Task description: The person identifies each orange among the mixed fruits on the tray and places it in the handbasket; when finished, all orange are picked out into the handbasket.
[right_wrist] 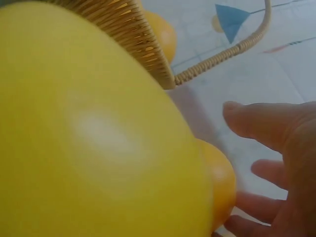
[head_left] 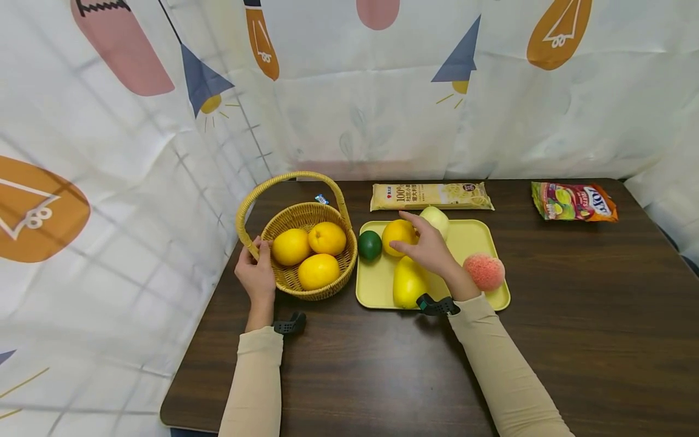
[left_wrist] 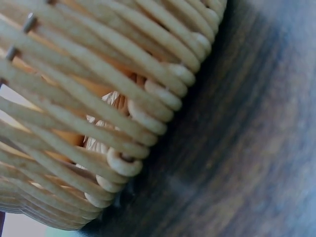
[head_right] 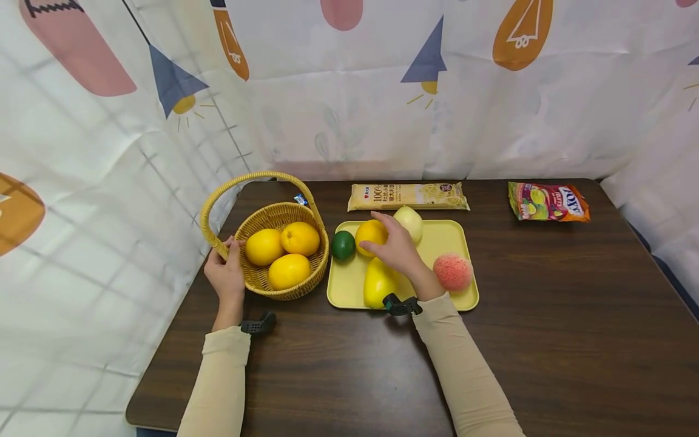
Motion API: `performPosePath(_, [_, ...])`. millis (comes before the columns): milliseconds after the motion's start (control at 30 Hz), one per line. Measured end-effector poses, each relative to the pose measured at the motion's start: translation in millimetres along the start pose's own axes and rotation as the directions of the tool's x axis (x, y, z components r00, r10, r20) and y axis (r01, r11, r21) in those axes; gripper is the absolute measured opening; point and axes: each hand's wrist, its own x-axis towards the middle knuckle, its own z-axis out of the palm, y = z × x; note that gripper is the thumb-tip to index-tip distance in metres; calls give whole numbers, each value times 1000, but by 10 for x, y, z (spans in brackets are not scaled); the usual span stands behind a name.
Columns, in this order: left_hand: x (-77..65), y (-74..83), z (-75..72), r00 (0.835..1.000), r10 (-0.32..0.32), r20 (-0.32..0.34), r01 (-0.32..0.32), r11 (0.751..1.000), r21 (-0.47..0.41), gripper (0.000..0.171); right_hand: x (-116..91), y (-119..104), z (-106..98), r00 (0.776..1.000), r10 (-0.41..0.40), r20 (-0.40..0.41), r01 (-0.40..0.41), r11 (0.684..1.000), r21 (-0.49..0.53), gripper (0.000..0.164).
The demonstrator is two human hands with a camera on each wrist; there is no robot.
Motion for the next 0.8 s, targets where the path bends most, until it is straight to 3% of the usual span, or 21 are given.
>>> performPosePath(233, [3,1,2,1000,-13,-2,13,1000,-6,27,13,56,33,997,36,63,-30,995,-100,76])
performPosePath(800, [2,4,9,1000,-4,-13,4,1000,-20,24,38,119,136,999,39,8,-38,993,-111,78])
